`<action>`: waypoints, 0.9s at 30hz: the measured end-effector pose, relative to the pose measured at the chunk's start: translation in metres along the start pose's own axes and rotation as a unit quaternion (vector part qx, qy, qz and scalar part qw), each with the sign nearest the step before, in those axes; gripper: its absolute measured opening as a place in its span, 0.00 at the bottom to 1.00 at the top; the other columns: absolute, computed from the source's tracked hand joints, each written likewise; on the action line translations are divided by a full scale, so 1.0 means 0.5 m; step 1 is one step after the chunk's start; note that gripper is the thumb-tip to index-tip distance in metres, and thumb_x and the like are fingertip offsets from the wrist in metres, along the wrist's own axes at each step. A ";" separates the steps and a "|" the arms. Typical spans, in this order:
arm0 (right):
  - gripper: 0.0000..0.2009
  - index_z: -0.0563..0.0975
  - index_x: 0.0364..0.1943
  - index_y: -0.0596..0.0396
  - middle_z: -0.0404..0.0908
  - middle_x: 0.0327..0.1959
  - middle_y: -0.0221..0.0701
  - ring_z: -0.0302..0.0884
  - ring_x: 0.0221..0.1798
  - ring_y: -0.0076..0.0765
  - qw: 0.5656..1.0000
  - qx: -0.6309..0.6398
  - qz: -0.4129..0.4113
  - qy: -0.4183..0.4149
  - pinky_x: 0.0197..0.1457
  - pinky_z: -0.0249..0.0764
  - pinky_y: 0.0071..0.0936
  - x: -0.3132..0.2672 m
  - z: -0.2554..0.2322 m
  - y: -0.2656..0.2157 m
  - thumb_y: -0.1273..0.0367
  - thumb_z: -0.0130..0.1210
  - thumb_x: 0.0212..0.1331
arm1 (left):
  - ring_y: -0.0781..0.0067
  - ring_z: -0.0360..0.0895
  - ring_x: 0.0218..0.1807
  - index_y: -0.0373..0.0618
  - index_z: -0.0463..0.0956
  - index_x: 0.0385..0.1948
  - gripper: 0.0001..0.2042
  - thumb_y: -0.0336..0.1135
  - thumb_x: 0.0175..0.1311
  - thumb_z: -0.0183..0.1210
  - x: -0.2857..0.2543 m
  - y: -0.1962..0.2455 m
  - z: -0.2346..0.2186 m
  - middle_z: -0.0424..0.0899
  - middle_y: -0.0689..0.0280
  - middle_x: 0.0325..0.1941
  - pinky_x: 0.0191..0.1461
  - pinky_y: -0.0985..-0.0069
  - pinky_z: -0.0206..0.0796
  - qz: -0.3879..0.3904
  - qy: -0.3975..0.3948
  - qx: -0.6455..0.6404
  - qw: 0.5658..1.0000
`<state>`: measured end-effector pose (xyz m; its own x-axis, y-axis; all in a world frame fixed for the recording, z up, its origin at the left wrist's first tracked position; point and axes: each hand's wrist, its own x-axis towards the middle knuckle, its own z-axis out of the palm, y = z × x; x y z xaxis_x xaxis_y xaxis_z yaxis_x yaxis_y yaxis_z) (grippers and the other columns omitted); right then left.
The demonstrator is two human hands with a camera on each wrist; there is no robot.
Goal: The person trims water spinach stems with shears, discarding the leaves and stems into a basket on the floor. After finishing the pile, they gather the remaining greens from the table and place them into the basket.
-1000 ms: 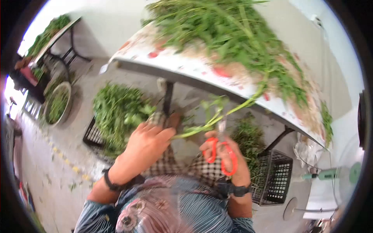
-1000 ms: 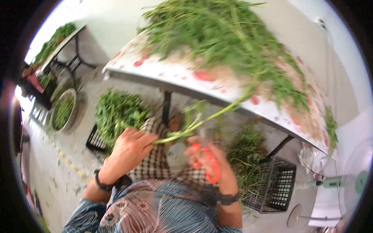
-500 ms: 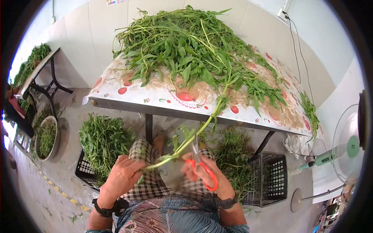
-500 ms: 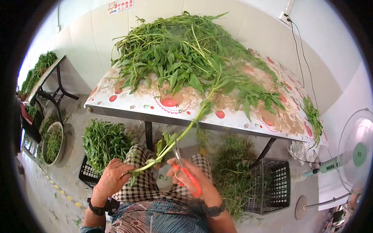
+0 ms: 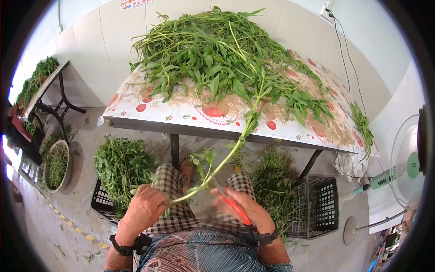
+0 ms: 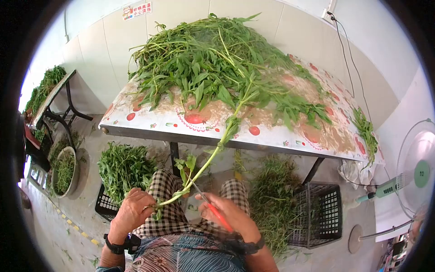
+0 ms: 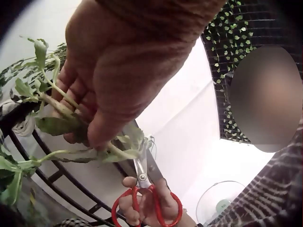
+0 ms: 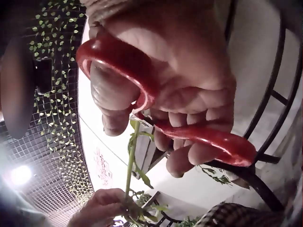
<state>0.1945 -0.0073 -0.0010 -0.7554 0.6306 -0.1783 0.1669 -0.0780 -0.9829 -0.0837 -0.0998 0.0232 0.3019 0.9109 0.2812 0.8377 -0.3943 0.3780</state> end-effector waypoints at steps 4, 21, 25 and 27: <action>0.18 0.65 0.59 0.51 0.76 0.42 0.29 0.73 0.41 0.21 0.991 0.132 0.027 -0.008 0.43 0.70 0.17 -0.003 0.000 0.011 0.71 0.45 0.64 | 0.68 0.78 0.28 0.37 0.71 0.30 0.08 0.34 0.60 0.52 -0.037 -0.005 -0.014 0.80 0.60 0.29 0.34 0.74 0.70 -0.234 0.132 -0.448 0.853; 0.32 0.64 0.59 0.55 0.76 0.44 0.33 0.73 0.47 0.23 0.984 0.160 0.063 -0.046 0.51 0.69 0.19 -0.017 -0.011 0.004 0.53 0.57 0.54 | 0.83 0.52 0.20 0.36 0.64 0.47 0.12 0.32 0.69 0.39 -0.037 -0.045 -0.075 0.56 0.73 0.21 0.25 0.79 0.53 0.036 0.218 -0.911 0.348; 0.31 0.65 0.58 0.55 0.76 0.43 0.32 0.73 0.46 0.23 0.993 0.107 0.017 -0.049 0.51 0.69 0.19 -0.027 -0.010 0.007 0.58 0.61 0.52 | 0.82 0.53 0.20 0.36 0.63 0.46 0.10 0.31 0.69 0.39 -0.026 -0.046 -0.081 0.57 0.73 0.21 0.26 0.79 0.55 0.043 0.201 -0.909 0.362; 0.30 0.65 0.57 0.56 0.76 0.43 0.32 0.73 0.45 0.23 0.990 0.130 0.028 -0.050 0.50 0.69 0.19 -0.027 -0.012 0.014 0.59 0.62 0.51 | 0.82 0.53 0.21 0.36 0.63 0.47 0.11 0.31 0.69 0.40 -0.019 -0.011 -0.086 0.57 0.73 0.21 0.27 0.79 0.56 0.006 0.236 -0.902 0.362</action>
<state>0.2097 -0.0118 -0.0054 -0.8102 0.5417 -0.2237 0.0513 -0.3148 -0.9478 -0.1105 -0.1113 0.0563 -0.1676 0.9537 0.2498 -0.9507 -0.2234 0.2150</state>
